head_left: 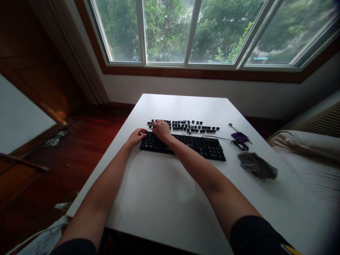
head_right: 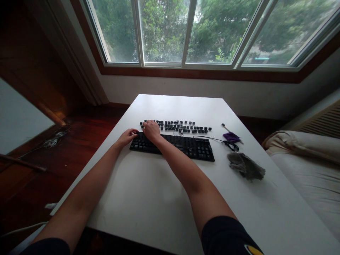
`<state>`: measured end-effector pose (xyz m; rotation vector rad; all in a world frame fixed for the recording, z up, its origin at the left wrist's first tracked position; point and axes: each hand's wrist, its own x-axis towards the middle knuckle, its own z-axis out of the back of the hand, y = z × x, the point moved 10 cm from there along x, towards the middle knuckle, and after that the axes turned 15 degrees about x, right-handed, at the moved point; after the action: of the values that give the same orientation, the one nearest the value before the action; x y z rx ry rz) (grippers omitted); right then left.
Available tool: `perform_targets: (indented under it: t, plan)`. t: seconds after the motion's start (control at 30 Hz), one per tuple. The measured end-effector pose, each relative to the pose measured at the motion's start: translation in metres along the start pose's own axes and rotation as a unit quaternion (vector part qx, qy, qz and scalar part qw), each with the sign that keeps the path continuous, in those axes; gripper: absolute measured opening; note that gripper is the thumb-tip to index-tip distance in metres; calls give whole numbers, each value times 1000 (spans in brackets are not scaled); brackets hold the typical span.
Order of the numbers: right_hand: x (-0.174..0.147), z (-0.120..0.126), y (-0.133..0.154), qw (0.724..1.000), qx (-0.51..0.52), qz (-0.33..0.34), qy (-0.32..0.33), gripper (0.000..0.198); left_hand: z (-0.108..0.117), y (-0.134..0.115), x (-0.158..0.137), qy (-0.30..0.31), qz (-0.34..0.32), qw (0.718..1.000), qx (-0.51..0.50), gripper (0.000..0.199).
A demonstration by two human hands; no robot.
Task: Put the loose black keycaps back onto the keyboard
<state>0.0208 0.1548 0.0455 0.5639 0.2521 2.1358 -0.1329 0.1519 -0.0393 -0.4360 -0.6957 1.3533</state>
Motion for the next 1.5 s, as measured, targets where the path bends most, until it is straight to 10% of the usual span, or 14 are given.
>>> perform_targets:
  t: [0.7, 1.17, 1.5]
  plan:
    - [49, -41, 3, 994, -71, 60, 53, 25, 7, -8, -11, -46, -23, 997, 58, 29]
    - [20, -39, -12, 964, 200, 8, 177, 21, 5, -3, -9, -32, -28, 998, 49, 33]
    - [-3, -37, 6, 980, 128, 16, 151, 18, 8, -4, -11, -44, -22, 998, 47, 33]
